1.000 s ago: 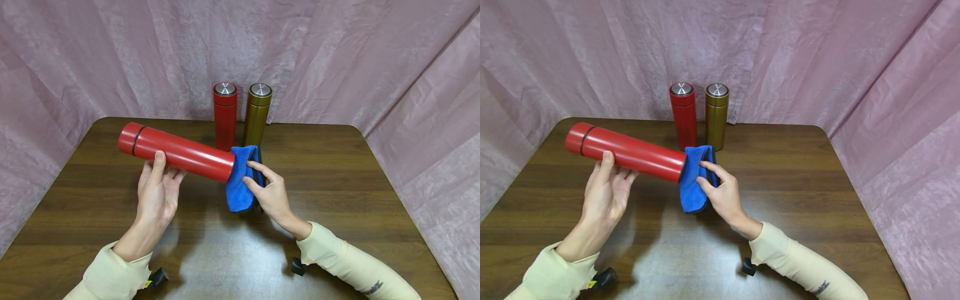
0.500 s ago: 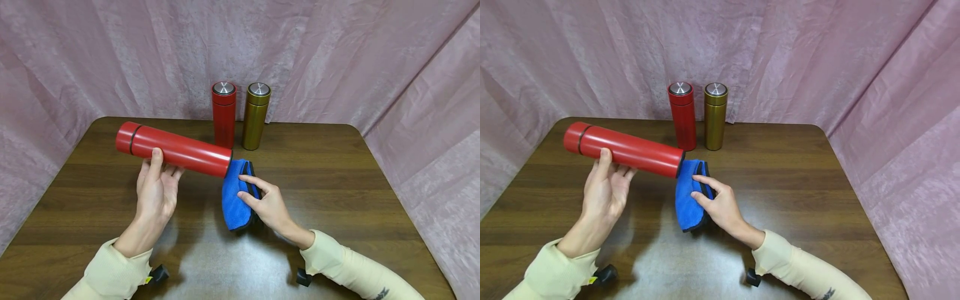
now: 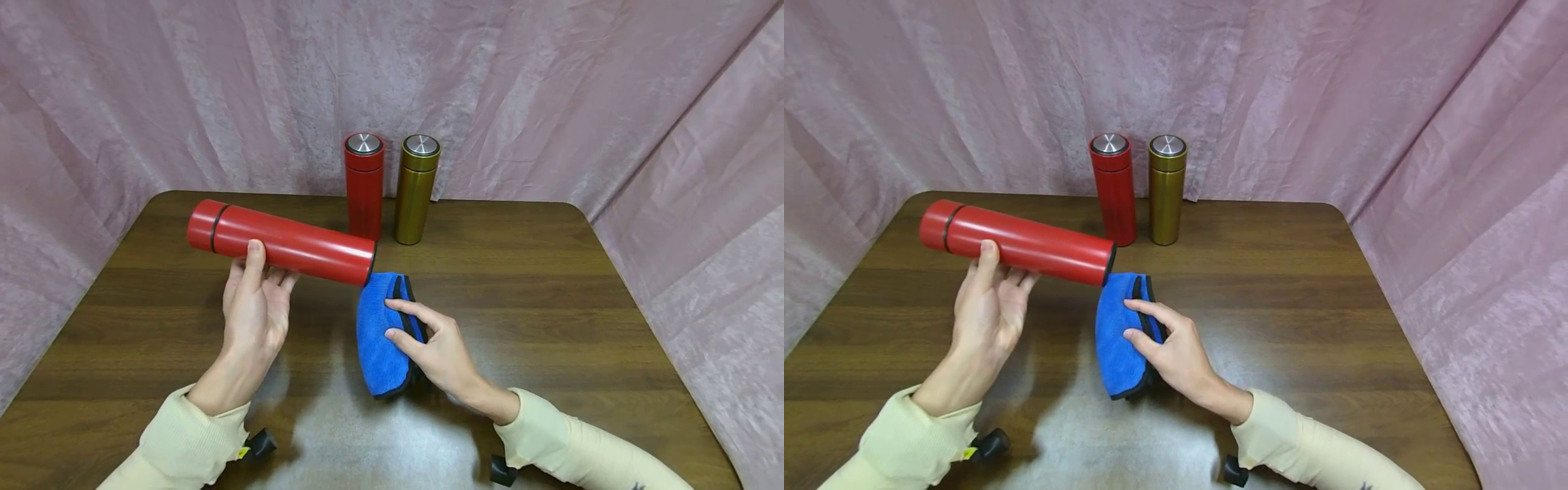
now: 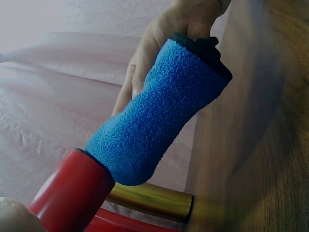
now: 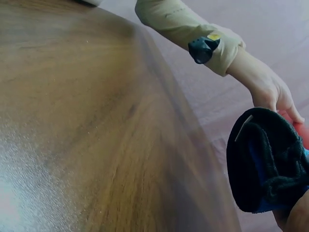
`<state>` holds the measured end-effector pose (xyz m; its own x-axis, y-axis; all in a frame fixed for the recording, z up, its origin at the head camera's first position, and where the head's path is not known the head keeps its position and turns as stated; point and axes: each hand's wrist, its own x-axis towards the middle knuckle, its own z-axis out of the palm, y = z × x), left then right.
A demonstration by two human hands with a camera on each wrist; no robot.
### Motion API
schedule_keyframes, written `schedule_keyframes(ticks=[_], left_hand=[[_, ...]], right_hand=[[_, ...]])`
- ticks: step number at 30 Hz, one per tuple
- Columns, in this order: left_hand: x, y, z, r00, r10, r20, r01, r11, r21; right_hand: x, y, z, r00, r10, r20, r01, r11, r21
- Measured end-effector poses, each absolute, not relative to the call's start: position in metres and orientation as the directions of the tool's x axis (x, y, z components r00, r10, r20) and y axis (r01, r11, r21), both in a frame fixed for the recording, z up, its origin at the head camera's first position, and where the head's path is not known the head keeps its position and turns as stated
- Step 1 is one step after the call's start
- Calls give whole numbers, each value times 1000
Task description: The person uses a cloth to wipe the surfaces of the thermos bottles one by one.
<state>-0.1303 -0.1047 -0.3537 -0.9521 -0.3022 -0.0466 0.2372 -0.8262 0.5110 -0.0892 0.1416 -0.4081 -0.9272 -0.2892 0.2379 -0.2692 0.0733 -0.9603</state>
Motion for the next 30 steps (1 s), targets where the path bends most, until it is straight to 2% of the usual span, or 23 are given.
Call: schedule_keyframes(ticks=[7, 13, 17, 30], left_hand=[[-131, -106, -354, -951, -304, -54, 235, -826, 512], [-131, -105, -356, -951, -304, -63, 231, -827, 513], [-130, -105, -358, -951, -300, -71, 220, -821, 527], [-126, -102, -362, -960, -274, -50, 195, -790, 581]], right_hand=[[-83, 139, -407, -900, -242, 363, -396, 103, -912], [-84, 139, -406, -854, -218, 472, -500, 98, -860], [-87, 140, -402, -823, -180, 539, -564, 145, -813], [-116, 146, -381, -773, -113, 624, -633, 200, -748]])
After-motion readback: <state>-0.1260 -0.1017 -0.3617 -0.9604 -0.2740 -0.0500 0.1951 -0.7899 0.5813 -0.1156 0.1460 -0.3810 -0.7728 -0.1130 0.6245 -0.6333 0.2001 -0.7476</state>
